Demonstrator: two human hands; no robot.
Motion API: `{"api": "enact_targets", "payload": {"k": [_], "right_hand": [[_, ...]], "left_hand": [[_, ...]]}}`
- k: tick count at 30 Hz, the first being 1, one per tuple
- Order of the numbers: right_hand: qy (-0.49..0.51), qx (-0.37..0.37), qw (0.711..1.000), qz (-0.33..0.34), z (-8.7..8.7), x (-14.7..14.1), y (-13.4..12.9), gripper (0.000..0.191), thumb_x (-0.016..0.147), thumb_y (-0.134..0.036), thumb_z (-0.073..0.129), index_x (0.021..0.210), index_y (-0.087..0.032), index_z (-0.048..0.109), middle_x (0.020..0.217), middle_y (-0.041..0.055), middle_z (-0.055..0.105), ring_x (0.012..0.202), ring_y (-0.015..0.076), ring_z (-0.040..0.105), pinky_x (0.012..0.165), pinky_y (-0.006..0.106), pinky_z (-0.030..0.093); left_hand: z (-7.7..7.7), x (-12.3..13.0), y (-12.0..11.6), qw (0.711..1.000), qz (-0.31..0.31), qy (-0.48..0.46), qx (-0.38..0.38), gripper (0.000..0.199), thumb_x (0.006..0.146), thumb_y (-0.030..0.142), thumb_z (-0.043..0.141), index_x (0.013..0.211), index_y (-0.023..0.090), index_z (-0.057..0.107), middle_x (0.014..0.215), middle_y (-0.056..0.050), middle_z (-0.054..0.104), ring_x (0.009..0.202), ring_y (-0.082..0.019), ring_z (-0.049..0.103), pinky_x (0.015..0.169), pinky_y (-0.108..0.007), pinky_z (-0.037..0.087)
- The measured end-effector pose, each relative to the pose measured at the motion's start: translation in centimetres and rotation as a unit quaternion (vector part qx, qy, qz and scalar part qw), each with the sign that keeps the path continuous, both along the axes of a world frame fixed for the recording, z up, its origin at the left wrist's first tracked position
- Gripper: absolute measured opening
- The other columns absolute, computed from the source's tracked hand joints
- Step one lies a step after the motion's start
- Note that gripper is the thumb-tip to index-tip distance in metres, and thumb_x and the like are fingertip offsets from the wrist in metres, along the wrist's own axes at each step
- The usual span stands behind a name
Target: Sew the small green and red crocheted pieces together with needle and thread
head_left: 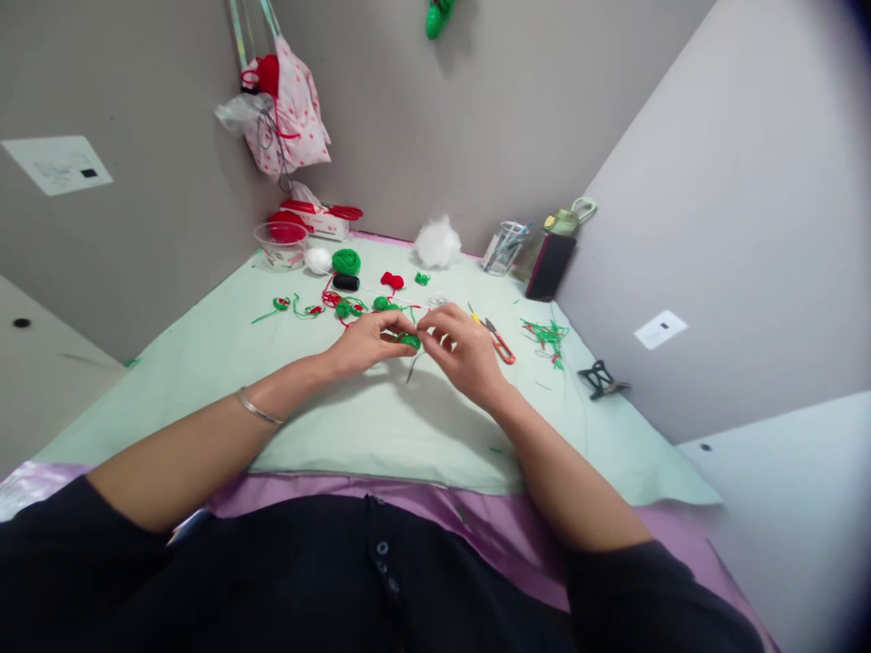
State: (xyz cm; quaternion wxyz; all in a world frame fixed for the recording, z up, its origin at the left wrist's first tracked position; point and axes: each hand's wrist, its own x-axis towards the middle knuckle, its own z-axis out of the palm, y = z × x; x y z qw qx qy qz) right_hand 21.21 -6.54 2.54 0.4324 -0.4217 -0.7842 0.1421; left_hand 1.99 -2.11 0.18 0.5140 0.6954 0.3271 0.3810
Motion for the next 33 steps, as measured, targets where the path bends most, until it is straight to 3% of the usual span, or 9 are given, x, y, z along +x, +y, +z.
{"api": "enact_targets", "payload": {"k": [4,6,9,12,15,18,23,28,33], "right_hand": [[0.237,-0.145,0.956,0.092,2.5,1.8,-0.3,0.023,0.094,-0.045,0.062,0.095,-0.023,0.055,0.077,-0.0010,0.068,0.057,0.0127,0.064,0.052,0.024,0.050],[0.307,-0.117,0.940,0.089,3.7,3.2,-0.2,0.026,0.091,-0.046,0.066,0.094,-0.024,0.054,0.062,-0.0061,0.059,0.056,0.0132,0.064,0.055,0.025,0.052],[0.377,0.002,0.925,0.039,4.9,5.0,0.2,0.023,0.091,-0.043,0.068,0.090,-0.024,0.054,0.056,-0.0088,0.046,0.058,0.0125,0.063,0.062,0.026,0.055],[0.393,0.071,0.917,0.001,5.2,5.5,0.5,0.022,0.092,-0.043,0.065,0.088,-0.025,0.054,0.058,-0.0080,0.044,0.058,0.0121,0.061,0.061,0.027,0.054],[0.379,0.081,0.922,-0.017,4.9,4.8,0.3,0.022,0.093,-0.044,0.063,0.089,-0.025,0.055,0.059,-0.0079,0.042,0.054,0.0116,0.056,0.059,0.028,0.053],[0.363,0.071,0.929,-0.017,4.6,3.9,0.0,0.022,0.094,-0.044,0.063,0.091,-0.025,0.054,0.058,-0.0082,0.042,0.051,0.0104,0.052,0.057,0.028,0.052],[0.362,0.058,0.930,-0.009,4.6,3.5,-0.3,0.022,0.093,-0.045,0.063,0.091,-0.025,0.053,0.059,-0.0083,0.041,0.051,0.0100,0.051,0.058,0.027,0.052],[0.376,0.053,0.925,0.005,4.7,3.8,-0.2,0.021,0.093,-0.043,0.064,0.091,-0.025,0.054,0.059,-0.0082,0.043,0.050,0.0098,0.051,0.058,0.027,0.052],[0.382,0.027,0.924,0.002,4.9,4.1,-0.2,0.024,0.092,-0.046,0.064,0.091,-0.025,0.052,0.058,-0.0086,0.040,0.048,0.0095,0.049,0.050,0.025,0.046]], "left_hand": [[-0.3,-0.4,0.5,0.999,0.022,0.030,0.039,0.029,0.068,0.034,0.079,0.090,0.018,0.068,0.098,-0.006,0.069,0.092,-0.022,0.065,0.089,-0.041,0.052],[-0.6,-0.8,1.0,0.995,0.045,0.048,0.074,0.026,0.070,0.033,0.077,0.089,0.018,0.068,0.098,-0.006,0.069,0.093,-0.022,0.064,0.092,-0.041,0.050],[-0.7,-1.4,1.6,0.988,0.076,0.070,0.116,0.022,0.072,0.031,0.074,0.090,0.019,0.067,0.098,-0.006,0.068,0.094,-0.022,0.063,0.092,-0.041,0.049],[-0.3,-1.7,1.8,0.985,0.105,0.069,0.120,0.023,0.071,0.029,0.075,0.090,0.019,0.067,0.097,-0.006,0.068,0.093,-0.023,0.063,0.091,-0.040,0.049],[0.2,-1.7,1.7,0.991,0.105,0.023,0.073,0.033,0.068,0.029,0.081,0.096,0.019,0.069,0.098,-0.006,0.068,0.094,-0.022,0.063,0.093,-0.040,0.049],[0.8,-1.9,1.6,0.997,0.040,-0.067,-0.024,0.049,0.070,0.034,0.084,0.114,0.021,0.069,0.104,-0.006,0.068,0.096,-0.020,0.064,0.091,-0.042,0.054],[1.3,-2.4,1.6,0.983,-0.066,-0.133,-0.110,0.036,0.080,0.040,0.079,0.111,0.022,0.074,0.112,-0.008,0.071,0.103,-0.020,0.067,0.098,-0.041,0.054],[0.9,-2.6,1.7,0.989,-0.088,-0.078,-0.087,0.043,0.079,0.039,0.080,0.120,0.027,0.075,0.121,-0.008,0.073,0.110,-0.022,0.068,0.103,-0.041,0.050],[0.2,-2.0,1.6,1.000,-0.002,0.020,0.007,0.047,0.072,0.039,0.081,0.115,0.022,0.076,0.118,-0.010,0.073,0.102,-0.026,0.067,0.093,-0.043,0.053]]}}
